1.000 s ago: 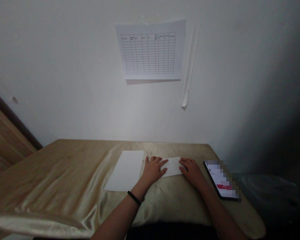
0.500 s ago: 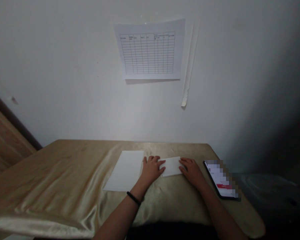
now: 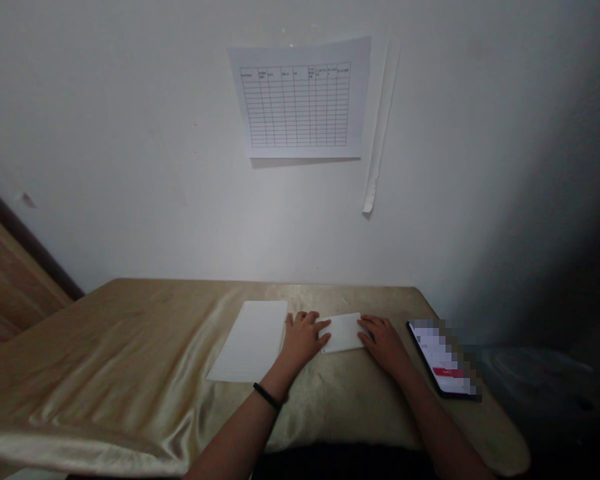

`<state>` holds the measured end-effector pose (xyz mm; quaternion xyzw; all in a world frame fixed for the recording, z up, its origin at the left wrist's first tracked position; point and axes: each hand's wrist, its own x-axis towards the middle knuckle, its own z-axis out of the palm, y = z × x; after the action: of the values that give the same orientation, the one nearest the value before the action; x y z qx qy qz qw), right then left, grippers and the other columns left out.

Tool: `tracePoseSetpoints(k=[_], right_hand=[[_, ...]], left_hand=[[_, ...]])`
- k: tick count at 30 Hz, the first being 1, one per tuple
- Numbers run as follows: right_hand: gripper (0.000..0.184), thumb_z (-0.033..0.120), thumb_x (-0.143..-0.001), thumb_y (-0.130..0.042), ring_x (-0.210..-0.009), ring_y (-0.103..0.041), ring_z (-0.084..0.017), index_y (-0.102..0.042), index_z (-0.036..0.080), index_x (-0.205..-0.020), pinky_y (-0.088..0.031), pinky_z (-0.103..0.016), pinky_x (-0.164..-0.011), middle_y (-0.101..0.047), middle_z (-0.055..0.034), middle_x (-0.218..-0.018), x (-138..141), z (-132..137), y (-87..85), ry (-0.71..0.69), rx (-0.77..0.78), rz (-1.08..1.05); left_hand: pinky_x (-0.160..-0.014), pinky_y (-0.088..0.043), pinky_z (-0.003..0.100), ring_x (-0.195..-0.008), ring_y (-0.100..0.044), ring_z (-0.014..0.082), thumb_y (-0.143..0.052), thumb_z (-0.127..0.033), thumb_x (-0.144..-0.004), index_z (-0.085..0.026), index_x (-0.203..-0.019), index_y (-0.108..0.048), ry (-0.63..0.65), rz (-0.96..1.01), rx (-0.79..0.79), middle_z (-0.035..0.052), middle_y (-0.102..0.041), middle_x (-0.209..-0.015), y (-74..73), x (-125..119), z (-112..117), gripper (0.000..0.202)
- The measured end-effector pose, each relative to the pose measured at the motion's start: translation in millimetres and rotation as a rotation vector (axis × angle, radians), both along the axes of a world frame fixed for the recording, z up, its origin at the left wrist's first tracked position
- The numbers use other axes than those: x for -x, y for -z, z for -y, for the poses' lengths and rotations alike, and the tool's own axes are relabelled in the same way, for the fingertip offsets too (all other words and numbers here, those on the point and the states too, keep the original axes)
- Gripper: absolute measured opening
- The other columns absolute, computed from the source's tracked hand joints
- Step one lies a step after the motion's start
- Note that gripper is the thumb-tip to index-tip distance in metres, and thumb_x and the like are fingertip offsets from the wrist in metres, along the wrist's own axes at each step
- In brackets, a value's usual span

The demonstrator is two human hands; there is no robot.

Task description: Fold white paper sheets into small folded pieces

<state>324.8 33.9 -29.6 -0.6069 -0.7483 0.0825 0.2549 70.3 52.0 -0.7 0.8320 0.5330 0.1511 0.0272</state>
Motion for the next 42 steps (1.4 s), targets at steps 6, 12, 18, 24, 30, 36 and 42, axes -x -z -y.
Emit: tracePoseSetpoints(k=[6, 12, 18, 24, 30, 36, 42], right_hand=[[0.042, 0.034, -0.093, -0.052, -0.128, -0.050, -0.026, -0.065, 0.020, -0.130, -0.037, -0.041, -0.112, -0.061, -0.0089, -0.137, 1.2, -0.6, 1.4, 0.008, -0.005, -0.010], [0.041, 0.035, -0.094, -0.051, -0.128, -0.050, -0.025, -0.065, 0.018, -0.128, -0.037, -0.041, -0.112, -0.062, -0.0095, -0.136, 1.1, 0.0, 0.8, 0.008, -0.013, -0.014], [0.041, 0.034, -0.093, -0.052, -0.128, -0.050, -0.026, -0.065, 0.017, -0.128, -0.037, -0.040, -0.112, -0.061, -0.0098, -0.138, 0.5, -1.7, 4.2, 0.002, -0.026, 0.016], [0.041, 0.031, -0.093, -0.053, -0.128, -0.049, -0.026, -0.063, 0.020, -0.131, -0.037, -0.041, -0.112, -0.059, -0.0083, -0.140, 1.1, -3.4, 7.8, 0.003, -0.032, 0.051], [0.033, 0.028, -0.094, -0.049, -0.128, -0.049, -0.023, -0.069, 0.030, -0.121, -0.036, -0.043, -0.110, -0.061, -0.0032, -0.137, 5.7, -2.1, 4.1, -0.080, 0.010, 0.044], [0.039, 0.043, -0.084, -0.065, -0.131, -0.047, -0.026, -0.068, 0.029, -0.120, -0.033, -0.044, -0.112, -0.060, -0.0044, -0.138, 12.2, 4.3, -3.8, -0.047, 0.056, 0.010], [0.051, 0.051, -0.079, -0.070, -0.132, -0.045, -0.027, -0.065, 0.027, -0.123, -0.032, -0.044, -0.113, -0.057, -0.0065, -0.140, 16.0, 5.9, -6.5, -0.036, 0.084, 0.000]], left_hand=[[-0.110, -0.023, 0.065, -0.127, -0.045, 0.0348, -0.057, -0.049, -0.092, -0.041, -0.128, -0.065, -0.002, 0.014, 0.007, 0.0034, -0.058, -0.137, 0.0, -0.4, 0.4, 0.037], [-0.110, -0.022, 0.068, -0.127, -0.047, 0.0356, -0.058, -0.053, -0.091, -0.036, -0.127, -0.066, -0.011, 0.018, -0.005, 0.0071, -0.059, -0.135, -0.1, -4.8, 2.7, 0.041], [-0.116, -0.012, 0.070, -0.134, -0.044, 0.0330, -0.060, -0.045, -0.092, -0.031, -0.129, -0.063, 0.093, 0.020, -0.075, 0.0064, -0.058, -0.142, 7.0, -12.8, 5.1, 0.039], [-0.115, -0.007, 0.073, -0.135, -0.047, 0.0269, -0.052, -0.033, -0.098, -0.039, -0.131, -0.059, 0.190, 0.033, -0.028, 0.0019, -0.059, -0.142, 10.9, -15.1, 5.0, 0.034], [-0.117, -0.006, 0.071, -0.136, -0.046, 0.0296, -0.060, -0.051, -0.091, -0.036, -0.131, -0.061, 0.164, 0.066, 0.016, 0.0046, -0.057, -0.143, 7.4, -16.4, 6.6, 0.042], [-0.116, -0.006, 0.073, -0.138, -0.043, 0.0325, -0.066, -0.060, -0.084, -0.037, -0.132, -0.060, 0.144, 0.074, 0.092, 0.0052, -0.053, -0.147, 3.0, -15.1, 7.3, 0.053], [-0.113, -0.007, 0.077, -0.137, -0.042, 0.0350, -0.064, -0.068, -0.081, -0.037, -0.132, -0.060, 0.143, 0.088, 0.132, 0.0063, -0.051, -0.148, 3.1, -14.5, 5.0, 0.060]])
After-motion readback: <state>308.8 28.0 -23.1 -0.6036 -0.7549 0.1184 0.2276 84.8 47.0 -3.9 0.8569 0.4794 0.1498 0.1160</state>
